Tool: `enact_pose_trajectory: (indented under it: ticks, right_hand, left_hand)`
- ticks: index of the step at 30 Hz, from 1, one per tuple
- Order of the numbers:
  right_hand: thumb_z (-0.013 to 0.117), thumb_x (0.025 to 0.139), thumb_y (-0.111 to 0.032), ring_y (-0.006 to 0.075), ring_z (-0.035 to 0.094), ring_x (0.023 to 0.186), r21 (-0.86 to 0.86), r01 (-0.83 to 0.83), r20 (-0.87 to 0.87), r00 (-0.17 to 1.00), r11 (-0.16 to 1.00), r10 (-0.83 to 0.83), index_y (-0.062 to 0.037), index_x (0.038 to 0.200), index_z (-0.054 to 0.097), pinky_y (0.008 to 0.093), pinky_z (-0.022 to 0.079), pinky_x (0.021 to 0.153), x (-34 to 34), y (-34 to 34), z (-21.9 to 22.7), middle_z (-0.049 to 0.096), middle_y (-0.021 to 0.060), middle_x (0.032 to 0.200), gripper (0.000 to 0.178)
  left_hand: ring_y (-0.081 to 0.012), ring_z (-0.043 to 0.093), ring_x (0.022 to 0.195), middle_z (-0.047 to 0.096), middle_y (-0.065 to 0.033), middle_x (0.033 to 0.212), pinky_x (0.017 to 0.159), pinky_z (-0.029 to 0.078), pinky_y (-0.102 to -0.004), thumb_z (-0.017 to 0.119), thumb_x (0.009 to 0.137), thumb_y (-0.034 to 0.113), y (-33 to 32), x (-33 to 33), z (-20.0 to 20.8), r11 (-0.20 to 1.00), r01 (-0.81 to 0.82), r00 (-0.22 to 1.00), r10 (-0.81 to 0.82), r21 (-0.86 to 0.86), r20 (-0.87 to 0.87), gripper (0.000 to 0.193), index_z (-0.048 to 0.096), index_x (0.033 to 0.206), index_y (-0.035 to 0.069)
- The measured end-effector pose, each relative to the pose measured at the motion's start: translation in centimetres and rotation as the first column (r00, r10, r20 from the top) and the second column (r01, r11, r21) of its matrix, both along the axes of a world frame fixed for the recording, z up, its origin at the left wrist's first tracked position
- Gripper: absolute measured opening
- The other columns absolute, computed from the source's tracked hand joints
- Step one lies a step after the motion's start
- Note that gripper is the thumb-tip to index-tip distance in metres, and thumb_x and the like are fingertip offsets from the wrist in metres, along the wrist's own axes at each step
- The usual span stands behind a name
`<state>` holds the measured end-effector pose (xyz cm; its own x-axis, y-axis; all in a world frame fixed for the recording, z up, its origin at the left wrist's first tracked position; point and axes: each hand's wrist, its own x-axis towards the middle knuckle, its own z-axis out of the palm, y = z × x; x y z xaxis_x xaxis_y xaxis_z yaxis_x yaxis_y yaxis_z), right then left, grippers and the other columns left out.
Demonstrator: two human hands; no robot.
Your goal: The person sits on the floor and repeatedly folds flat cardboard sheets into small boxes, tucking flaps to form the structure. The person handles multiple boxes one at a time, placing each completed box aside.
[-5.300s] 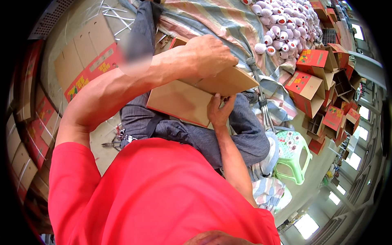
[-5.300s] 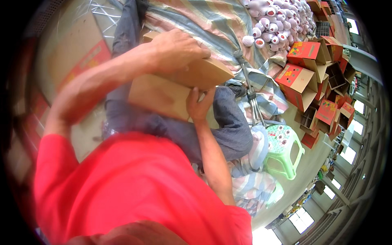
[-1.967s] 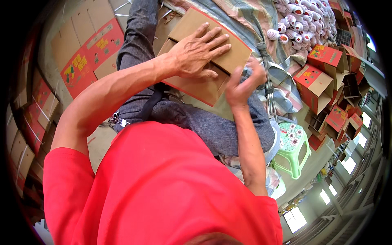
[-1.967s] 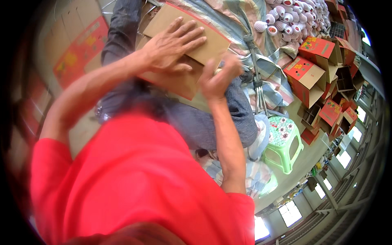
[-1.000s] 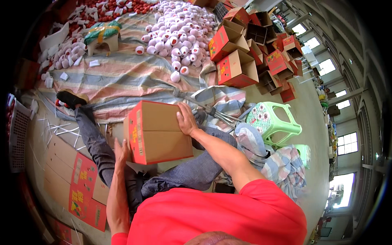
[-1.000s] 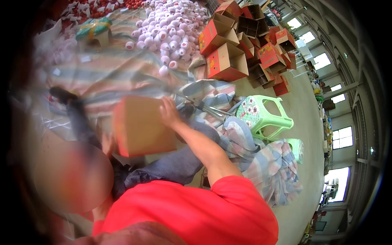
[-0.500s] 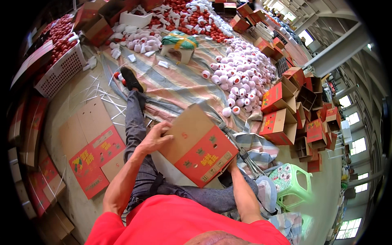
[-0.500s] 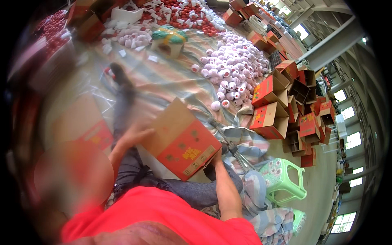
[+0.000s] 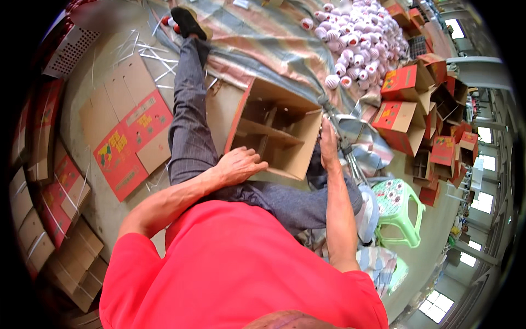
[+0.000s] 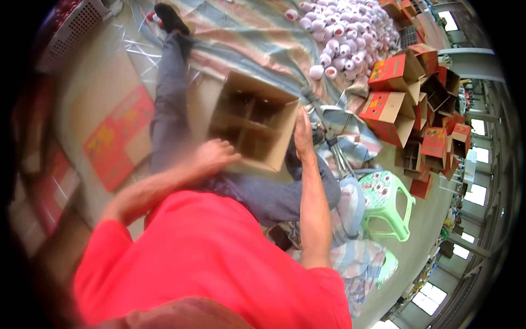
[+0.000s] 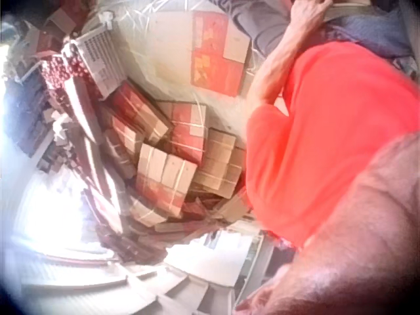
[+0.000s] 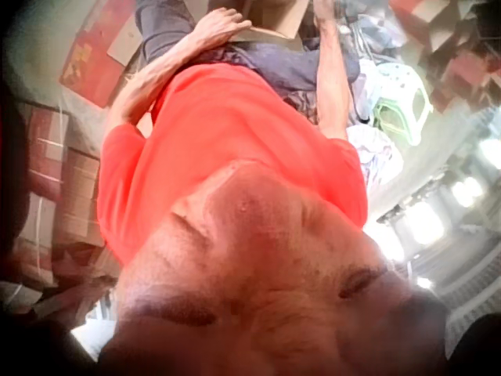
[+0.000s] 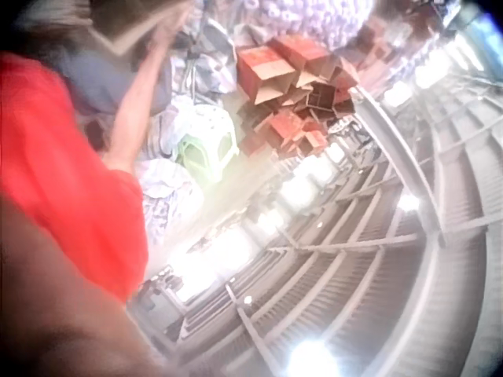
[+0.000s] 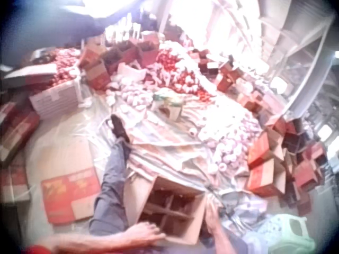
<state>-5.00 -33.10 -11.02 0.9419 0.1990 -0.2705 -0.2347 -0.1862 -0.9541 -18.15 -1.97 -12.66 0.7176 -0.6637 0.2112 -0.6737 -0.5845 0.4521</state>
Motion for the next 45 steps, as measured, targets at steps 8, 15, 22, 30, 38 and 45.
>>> enact_pose_trajectory:
  ticks: [8, 15, 22, 30, 38, 45]
  right_hand:
    - [0.055, 0.103, -0.021, 0.0470, 0.062, 0.125, -0.368, 0.069, 0.142, 0.990, 0.927, -0.018, 0.0045, 0.147, 0.049, 0.0482, 0.046, 0.109, -1.3, 2.8, -4.7, 0.064, 0.0327, 0.135, 0.052]
    - [0.054, 0.107, -0.024, 0.0493, 0.059, 0.132, -0.472, 0.189, 0.326, 0.945, 0.861, -0.029, 0.0066, 0.151, 0.047, 0.0506, 0.046, 0.111, -1.3, 5.1, -3.8, 0.063, 0.0333, 0.139, 0.054]
    - [0.052, 0.102, -0.017, 0.0496, 0.060, 0.127, -0.443, 0.171, 0.197, 0.976, 0.880, -0.090, 0.0085, 0.147, 0.049, 0.0512, 0.045, 0.110, -0.8, 4.9, -2.9, 0.063, 0.0348, 0.133, 0.051]
    - [0.053, 0.102, -0.015, 0.0482, 0.059, 0.127, -0.539, 0.197, 0.206, 0.974, 0.819, -0.098, 0.0057, 0.148, 0.048, 0.0506, 0.045, 0.111, -0.9, 6.2, -5.3, 0.062, 0.0326, 0.137, 0.051]
    - [0.056, 0.100, -0.015, 0.0501, 0.059, 0.127, -0.502, 0.165, 0.212, 0.975, 0.849, -0.064, 0.0069, 0.148, 0.047, 0.0521, 0.045, 0.110, -0.5, 4.5, -5.6, 0.062, 0.0345, 0.136, 0.054]
    - [0.058, 0.100, -0.017, 0.0506, 0.065, 0.116, -0.504, 0.187, 0.201, 0.975, 0.843, -0.096, 0.0046, 0.140, 0.056, 0.0546, 0.048, 0.103, -0.4, 4.5, -5.2, 0.069, 0.0324, 0.121, 0.045]
  left_hand:
    - [-0.0339, 0.059, 0.110, 0.064, -0.0157, 0.108, 0.096, 0.046, -0.0464, 0.071, 0.090, 0.022, -0.1, 4.8, 1.3, 0.974, -0.222, 0.975, 0.222, -0.043, -0.006, 0.028, 0.062, 0.108, 0.003]
    - [-0.0361, 0.069, 0.100, 0.071, -0.0188, 0.104, 0.090, 0.052, -0.0485, 0.059, 0.090, 0.018, -2.2, 9.8, -7.7, 0.907, -0.237, 0.911, 0.332, 0.347, -0.245, 0.029, 0.064, 0.113, 0.001]
    - [-0.0376, 0.071, 0.101, 0.072, -0.0211, 0.110, 0.089, 0.054, -0.0548, 0.058, 0.094, 0.017, -2.6, 10.6, -7.1, 0.908, -0.173, 0.932, 0.276, 0.383, -0.234, 0.029, 0.063, 0.117, 0.000]
    - [-0.0505, 0.059, 0.129, 0.059, -0.0307, 0.140, 0.113, 0.037, -0.0728, 0.063, 0.093, 0.018, -4.0, 11.2, -12.3, 0.853, -0.057, 0.824, 0.333, 0.519, -0.457, 0.054, 0.051, 0.141, -0.004]
    - [-0.0486, 0.049, 0.141, 0.051, -0.0269, 0.153, 0.118, 0.030, -0.0703, 0.064, 0.093, 0.017, -5.6, 11.6, -13.5, 0.835, -0.044, 0.739, 0.397, 0.549, -0.544, 0.067, 0.041, 0.153, -0.001]
    - [-0.0467, 0.050, 0.142, 0.052, -0.0244, 0.153, 0.118, 0.033, -0.0665, 0.067, 0.091, 0.013, -5.3, 12.2, -12.0, 0.815, -0.001, 0.717, 0.404, 0.579, -0.568, 0.068, 0.042, 0.152, 0.001]
